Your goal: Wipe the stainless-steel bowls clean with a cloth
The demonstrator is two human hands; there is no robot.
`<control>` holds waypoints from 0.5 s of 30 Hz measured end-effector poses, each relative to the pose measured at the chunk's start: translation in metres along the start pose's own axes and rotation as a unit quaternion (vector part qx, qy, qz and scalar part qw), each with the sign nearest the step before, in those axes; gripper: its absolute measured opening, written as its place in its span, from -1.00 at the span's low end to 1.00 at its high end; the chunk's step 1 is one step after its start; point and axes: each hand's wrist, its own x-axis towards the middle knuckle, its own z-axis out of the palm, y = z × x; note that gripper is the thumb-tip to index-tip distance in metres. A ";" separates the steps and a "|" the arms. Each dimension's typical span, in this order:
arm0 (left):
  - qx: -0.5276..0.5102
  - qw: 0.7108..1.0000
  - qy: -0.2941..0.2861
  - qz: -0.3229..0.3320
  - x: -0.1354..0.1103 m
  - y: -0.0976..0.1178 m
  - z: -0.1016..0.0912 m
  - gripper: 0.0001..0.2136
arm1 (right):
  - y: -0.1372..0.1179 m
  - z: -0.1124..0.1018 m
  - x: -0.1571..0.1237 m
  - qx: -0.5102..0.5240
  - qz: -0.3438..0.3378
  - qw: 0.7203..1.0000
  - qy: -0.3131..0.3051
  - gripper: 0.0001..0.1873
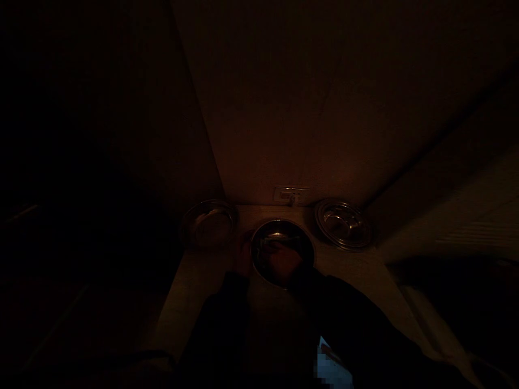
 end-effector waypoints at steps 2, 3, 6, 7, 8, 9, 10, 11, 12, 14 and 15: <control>0.002 1.000 -0.005 0.001 0.000 0.000 -0.001 -0.76 | 0.000 0.000 -0.001 0.000 -0.001 1.000 0.002 -0.60; 0.003 1.000 -0.008 0.002 0.000 0.001 -0.002 -0.75 | 0.000 0.000 -0.001 0.000 0.000 1.000 0.002 -0.59; 0.006 1.000 -0.016 0.002 -0.001 0.002 -0.003 -0.72 | 0.005 -0.001 0.002 0.000 0.008 1.000 0.003 -0.58; 0.008 1.000 -0.017 0.002 -0.001 0.002 -0.003 -0.71 | 0.007 -0.001 0.004 0.000 0.012 1.000 0.004 -0.59; 0.011 1.000 -0.016 0.000 -0.001 0.002 -0.003 -0.72 | 0.009 -0.001 0.006 0.000 0.016 1.000 0.005 -0.59; 0.013 1.000 -0.012 -0.002 -0.002 0.002 -0.003 -0.72 | 0.009 -0.001 0.008 0.000 0.020 1.000 0.006 -0.59; 0.014 1.000 -0.008 -0.004 -0.002 0.002 -0.003 -0.72 | 0.010 -0.001 0.009 -0.001 0.023 1.000 0.008 -0.59; 0.014 1.000 -0.005 -0.005 -0.002 0.002 -0.003 -0.72 | 0.009 -0.002 0.009 -0.001 0.027 1.000 0.009 -0.59; 0.014 1.000 -0.003 -0.006 -0.002 0.001 -0.003 -0.72 | 0.009 -0.002 0.009 -0.001 0.029 1.000 0.009 -0.59; 0.016 1.000 -0.002 -0.006 -0.001 0.001 -0.003 -0.73 | 0.006 -0.002 0.008 -0.002 0.031 1.000 0.006 -0.58; 0.016 1.000 -0.003 -0.007 -0.001 0.001 -0.003 -0.73 | 0.004 -0.003 0.007 -0.002 0.029 1.000 0.004 -0.58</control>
